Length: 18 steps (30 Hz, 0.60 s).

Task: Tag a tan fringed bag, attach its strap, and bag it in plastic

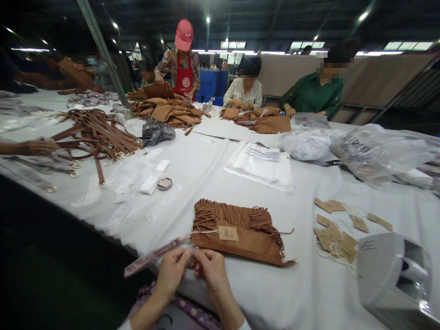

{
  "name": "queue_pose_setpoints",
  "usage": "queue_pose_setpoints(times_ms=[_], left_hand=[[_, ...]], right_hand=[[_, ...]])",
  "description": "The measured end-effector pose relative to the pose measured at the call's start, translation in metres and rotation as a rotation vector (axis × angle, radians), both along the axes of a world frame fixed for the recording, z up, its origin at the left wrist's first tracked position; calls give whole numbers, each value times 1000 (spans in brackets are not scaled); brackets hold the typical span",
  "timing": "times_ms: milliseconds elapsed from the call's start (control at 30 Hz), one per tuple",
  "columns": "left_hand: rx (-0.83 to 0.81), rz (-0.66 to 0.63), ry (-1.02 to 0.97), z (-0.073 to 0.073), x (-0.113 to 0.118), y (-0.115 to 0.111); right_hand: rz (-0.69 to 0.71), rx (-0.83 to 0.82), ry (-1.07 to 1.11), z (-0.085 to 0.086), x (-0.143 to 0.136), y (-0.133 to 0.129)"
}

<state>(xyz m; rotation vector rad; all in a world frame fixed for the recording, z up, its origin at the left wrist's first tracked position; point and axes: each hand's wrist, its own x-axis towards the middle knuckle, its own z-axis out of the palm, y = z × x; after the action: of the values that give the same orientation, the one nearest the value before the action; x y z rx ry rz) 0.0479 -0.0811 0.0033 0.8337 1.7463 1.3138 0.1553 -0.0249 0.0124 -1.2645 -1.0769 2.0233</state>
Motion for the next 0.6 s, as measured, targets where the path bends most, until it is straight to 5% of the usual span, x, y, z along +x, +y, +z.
queue_pose_setpoints(times_ms=[167, 433, 600], left_hand=[[67, 52, -45, -2, 5, -1], [324, -179, 605, -24, 9, -25], [322, -233, 834, -34, 5, -29]], right_hand=[[-18, -33, -42, 1, -3, 2], [-90, -117, -6, -1, -5, 0], [-102, -163, 57, -4, -2, 0]])
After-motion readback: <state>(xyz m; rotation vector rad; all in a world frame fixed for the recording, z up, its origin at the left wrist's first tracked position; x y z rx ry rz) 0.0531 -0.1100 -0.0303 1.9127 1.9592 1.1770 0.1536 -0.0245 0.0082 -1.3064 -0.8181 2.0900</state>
